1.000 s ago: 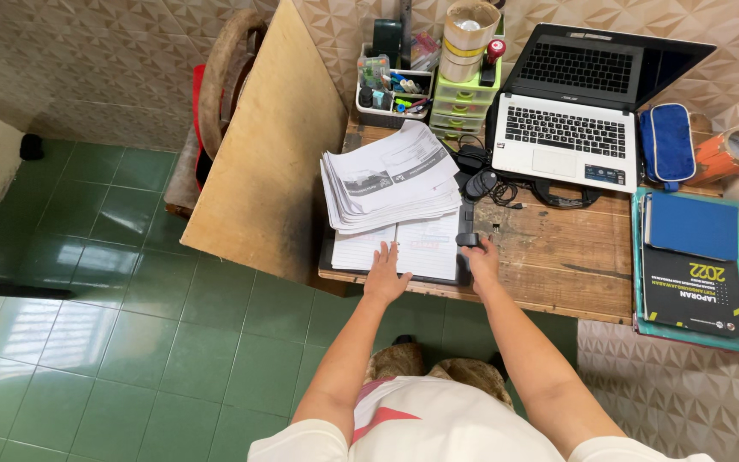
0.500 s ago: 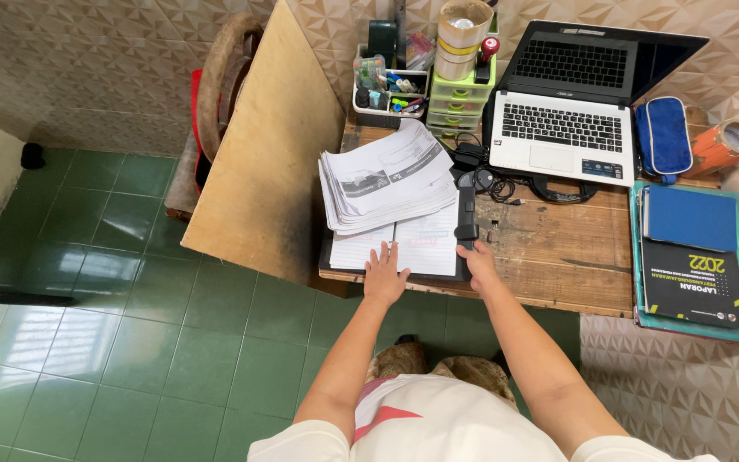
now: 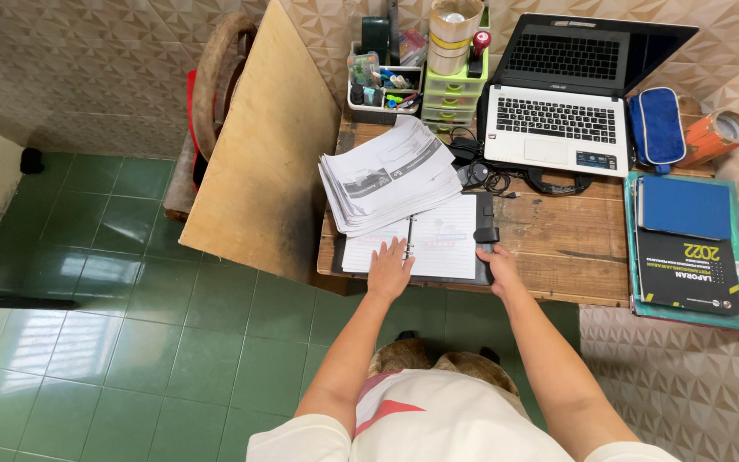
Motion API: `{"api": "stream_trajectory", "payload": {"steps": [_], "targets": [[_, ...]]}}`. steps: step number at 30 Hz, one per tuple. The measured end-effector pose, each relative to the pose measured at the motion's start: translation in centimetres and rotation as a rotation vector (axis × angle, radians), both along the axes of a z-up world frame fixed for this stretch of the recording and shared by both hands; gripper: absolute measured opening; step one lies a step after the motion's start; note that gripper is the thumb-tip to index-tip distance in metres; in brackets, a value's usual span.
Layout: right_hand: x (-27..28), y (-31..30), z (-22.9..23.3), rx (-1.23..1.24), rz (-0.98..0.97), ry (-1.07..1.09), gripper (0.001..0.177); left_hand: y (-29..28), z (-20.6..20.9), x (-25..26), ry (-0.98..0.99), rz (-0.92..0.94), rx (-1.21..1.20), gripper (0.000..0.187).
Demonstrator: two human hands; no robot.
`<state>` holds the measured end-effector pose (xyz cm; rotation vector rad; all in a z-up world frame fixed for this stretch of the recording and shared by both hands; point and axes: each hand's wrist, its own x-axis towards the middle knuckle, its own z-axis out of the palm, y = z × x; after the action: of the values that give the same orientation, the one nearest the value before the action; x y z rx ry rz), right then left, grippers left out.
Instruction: The person organizes stationery items on a cluttered desk. They sort through loose papers, highlighters, and folders, then stack envelopes, notebooks, and books into neat piles.
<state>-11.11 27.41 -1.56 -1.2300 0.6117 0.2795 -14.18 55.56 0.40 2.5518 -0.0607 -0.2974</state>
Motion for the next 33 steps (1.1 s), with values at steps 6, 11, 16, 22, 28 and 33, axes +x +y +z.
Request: {"api": "stream_trajectory", "payload": {"steps": [6,11,16,22,28,33], "targets": [[-1.5,-3.5,0.6,-0.037,0.016,-0.006,0.026,-1.0,-0.3,0.3,0.006,0.010,0.055,0.062],[-2.9,-7.3,1.6,-0.047,0.049,0.021,0.027,-2.6,0.2,-0.8,0.112,0.065,0.120,0.065],[-4.5,-10.2,2.1,-0.088,0.024,0.040,0.028,-3.6,-0.6,-3.0,0.145,0.235,-0.018,0.067],[-5.2,-11.7,1.6,-0.249,0.059,0.029,0.030,-4.8,-0.6,-4.4,0.081,0.485,-0.098,0.074],[-5.5,-11.7,0.5,-0.609,0.135,-0.131,0.035,-5.0,-0.4,-4.9,0.160,0.660,-0.094,0.077],[-6.0,-11.8,-0.2,-0.928,0.183,-0.133,0.043,-4.1,-2.5,-4.5,0.203,0.802,-0.172,0.074]]}}
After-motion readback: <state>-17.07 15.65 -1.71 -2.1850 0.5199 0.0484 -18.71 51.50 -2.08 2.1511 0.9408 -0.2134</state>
